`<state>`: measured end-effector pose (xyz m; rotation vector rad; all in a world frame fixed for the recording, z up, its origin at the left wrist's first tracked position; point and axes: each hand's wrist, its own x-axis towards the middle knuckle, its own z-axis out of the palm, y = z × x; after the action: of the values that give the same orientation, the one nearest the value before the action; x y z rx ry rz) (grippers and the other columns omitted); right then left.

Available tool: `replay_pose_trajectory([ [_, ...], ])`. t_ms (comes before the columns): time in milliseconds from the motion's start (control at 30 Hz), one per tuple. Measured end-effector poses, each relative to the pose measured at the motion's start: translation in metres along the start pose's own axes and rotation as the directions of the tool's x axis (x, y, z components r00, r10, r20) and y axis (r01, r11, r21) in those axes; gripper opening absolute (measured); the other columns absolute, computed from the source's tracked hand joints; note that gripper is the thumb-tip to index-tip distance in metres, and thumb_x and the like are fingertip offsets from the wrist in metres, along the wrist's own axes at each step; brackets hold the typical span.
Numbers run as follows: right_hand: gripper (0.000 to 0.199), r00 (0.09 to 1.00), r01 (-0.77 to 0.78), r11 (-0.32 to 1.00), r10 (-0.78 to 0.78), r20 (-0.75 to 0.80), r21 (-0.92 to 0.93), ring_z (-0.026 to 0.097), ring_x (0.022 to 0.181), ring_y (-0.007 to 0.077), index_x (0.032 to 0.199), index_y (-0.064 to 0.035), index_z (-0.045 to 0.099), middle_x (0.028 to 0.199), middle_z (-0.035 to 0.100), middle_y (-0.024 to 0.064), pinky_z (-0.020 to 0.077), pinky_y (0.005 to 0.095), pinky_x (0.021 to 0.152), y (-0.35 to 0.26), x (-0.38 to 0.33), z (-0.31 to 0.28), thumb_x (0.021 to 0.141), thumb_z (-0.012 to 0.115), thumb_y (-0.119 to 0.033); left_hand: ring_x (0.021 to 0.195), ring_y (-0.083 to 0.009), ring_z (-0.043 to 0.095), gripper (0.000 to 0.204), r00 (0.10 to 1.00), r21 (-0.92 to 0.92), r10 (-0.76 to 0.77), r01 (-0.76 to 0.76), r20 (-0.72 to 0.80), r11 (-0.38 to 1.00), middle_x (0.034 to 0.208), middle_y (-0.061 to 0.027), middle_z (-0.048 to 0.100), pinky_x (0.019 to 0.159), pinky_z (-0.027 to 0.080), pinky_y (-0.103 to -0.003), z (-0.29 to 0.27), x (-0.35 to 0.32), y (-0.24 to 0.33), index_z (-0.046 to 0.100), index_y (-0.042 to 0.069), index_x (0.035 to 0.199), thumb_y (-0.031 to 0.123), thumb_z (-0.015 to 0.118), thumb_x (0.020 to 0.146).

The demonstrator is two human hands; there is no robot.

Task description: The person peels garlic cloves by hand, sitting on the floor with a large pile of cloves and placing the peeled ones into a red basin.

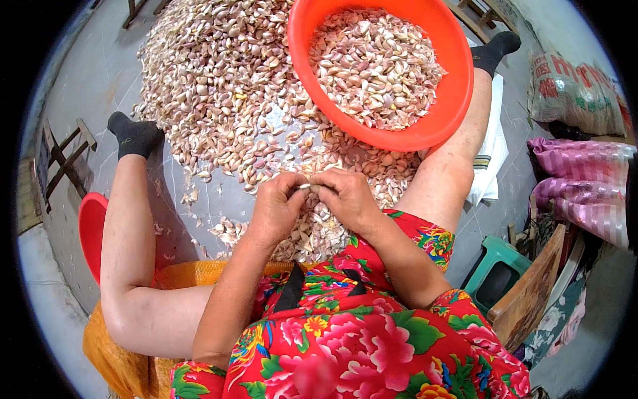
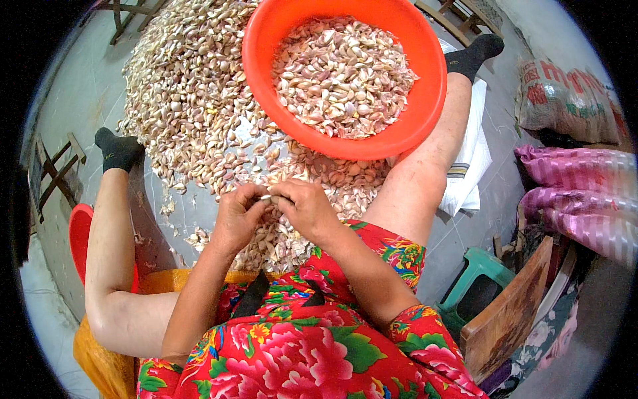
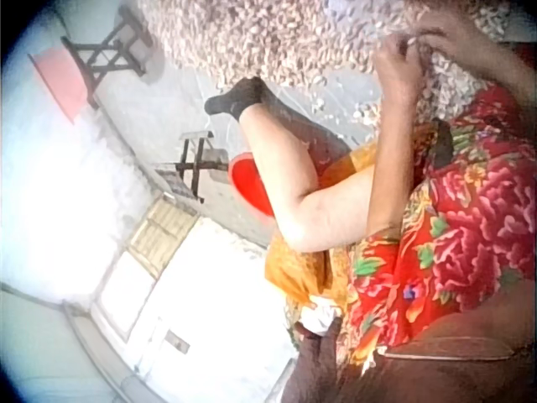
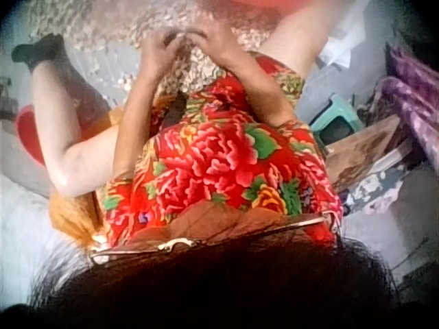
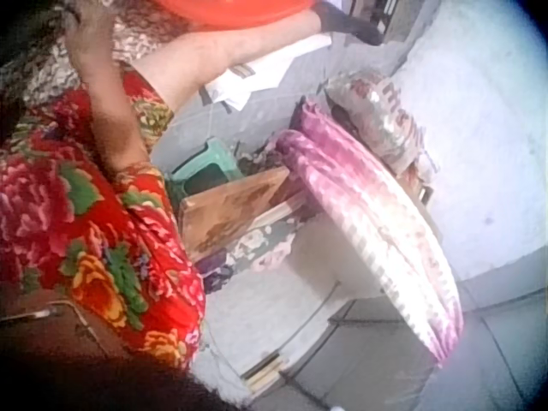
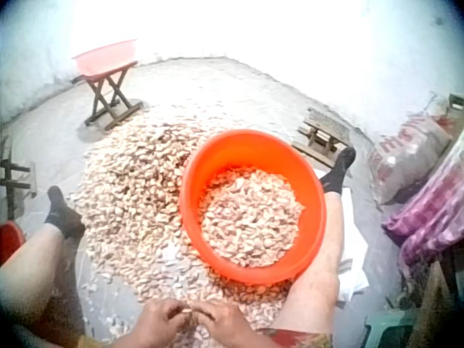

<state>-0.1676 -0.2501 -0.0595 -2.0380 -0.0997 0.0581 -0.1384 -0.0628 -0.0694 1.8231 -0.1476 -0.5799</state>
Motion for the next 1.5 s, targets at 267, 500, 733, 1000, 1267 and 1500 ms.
replay_pose_trajectory([
  [267,0.013,0.986,-0.096,0.995,0.091,0.14,0.03,0.068,0.08,0.0372,0.098,0.0001,0.065,0.085,0.067,0.0199,0.0532,0.0423,0.07,-0.015,-0.022,0.009,0.086,0.068,-0.002,0.068,-0.0111,0.065,0.014,0.999,0.186,-0.02,0.01,0.049,0.982,0.082,-0.0088,0.07,0.061,0.053,-0.029,-0.003,-0.027,0.007,0.069,-0.005,0.104,-0.003,0.067,0.09],
  [500,0.021,0.992,0.068,0.998,-0.065,0.108,-0.02,0.066,0.079,0.0402,0.104,-0.002,0.067,0.083,0.064,0.0195,0.0532,0.0465,0.069,-0.029,-0.035,0.018,0.083,0.066,0.0,0.066,-0.015,0.066,0.016,0.995,0.275,-0.084,0.067,0.052,0.959,0.079,-0.0136,0.069,0.063,0.055,-0.033,-0.012,-0.047,0.022,0.071,-0.004,0.101,-0.003,0.069,0.085],
  [733,0.016,0.968,-0.236,0.939,0.206,0.139,0.251,0.071,0.079,0.0174,0.101,0.0012,0.071,0.087,0.071,0.0125,0.055,0.0322,0.069,-0.032,-0.05,0.02,0.086,0.068,0.003,0.067,-0.0107,0.065,0.01,0.989,0.048,-0.118,0.114,0.092,0.992,0.079,-0.007,0.07,0.06,0.053,-0.028,-0.009,-0.064,0.008,0.068,-0.004,0.1,-0.003,0.064,0.092],
  [1000,0.02,0.906,-0.396,0.85,0.301,0.297,0.347,0.069,0.078,0.01,0.105,0.0001,0.07,0.084,0.071,0.007,0.0544,0.0298,0.067,-0.031,-0.058,0.017,0.085,0.068,0.004,0.066,-0.0104,0.064,0.007,0.954,-0.025,-0.251,0.258,0.162,0.966,0.077,-0.0059,0.069,0.059,0.052,-0.028,-0.014,-0.076,0.023,0.067,-0.004,0.098,-0.003,0.063,0.093],
  [1267,0.017,0.977,-0.119,0.992,0.109,0.185,0.041,0.068,0.078,0.0349,0.099,-0.0018,0.067,0.086,0.065,0.0172,0.0522,0.0413,0.066,-0.039,-0.057,0.027,0.083,0.071,-0.002,0.066,-0.015,0.067,0.007,0.989,0.116,-0.141,0.135,0.045,0.984,0.076,-0.0097,0.07,0.061,0.054,-0.032,-0.004,-0.079,0.006,0.067,-0.005,0.097,-0.003,0.063,0.092],
  [1500,0.013,0.997,-0.042,0.996,0.047,0.065,-0.074,0.068,0.076,0.033,0.095,-0.0011,0.067,0.085,0.066,0.0161,0.0532,0.0393,0.066,-0.04,-0.066,0.034,0.082,0.072,0.0,0.075,-0.0387,0.069,0.009,0.992,0.109,-0.116,0.122,-0.053,0.987,0.083,-0.0247,0.068,0.069,0.054,-0.044,0.007,-0.082,-0.002,0.067,-0.004,0.092,0.003,0.066,0.087],
])
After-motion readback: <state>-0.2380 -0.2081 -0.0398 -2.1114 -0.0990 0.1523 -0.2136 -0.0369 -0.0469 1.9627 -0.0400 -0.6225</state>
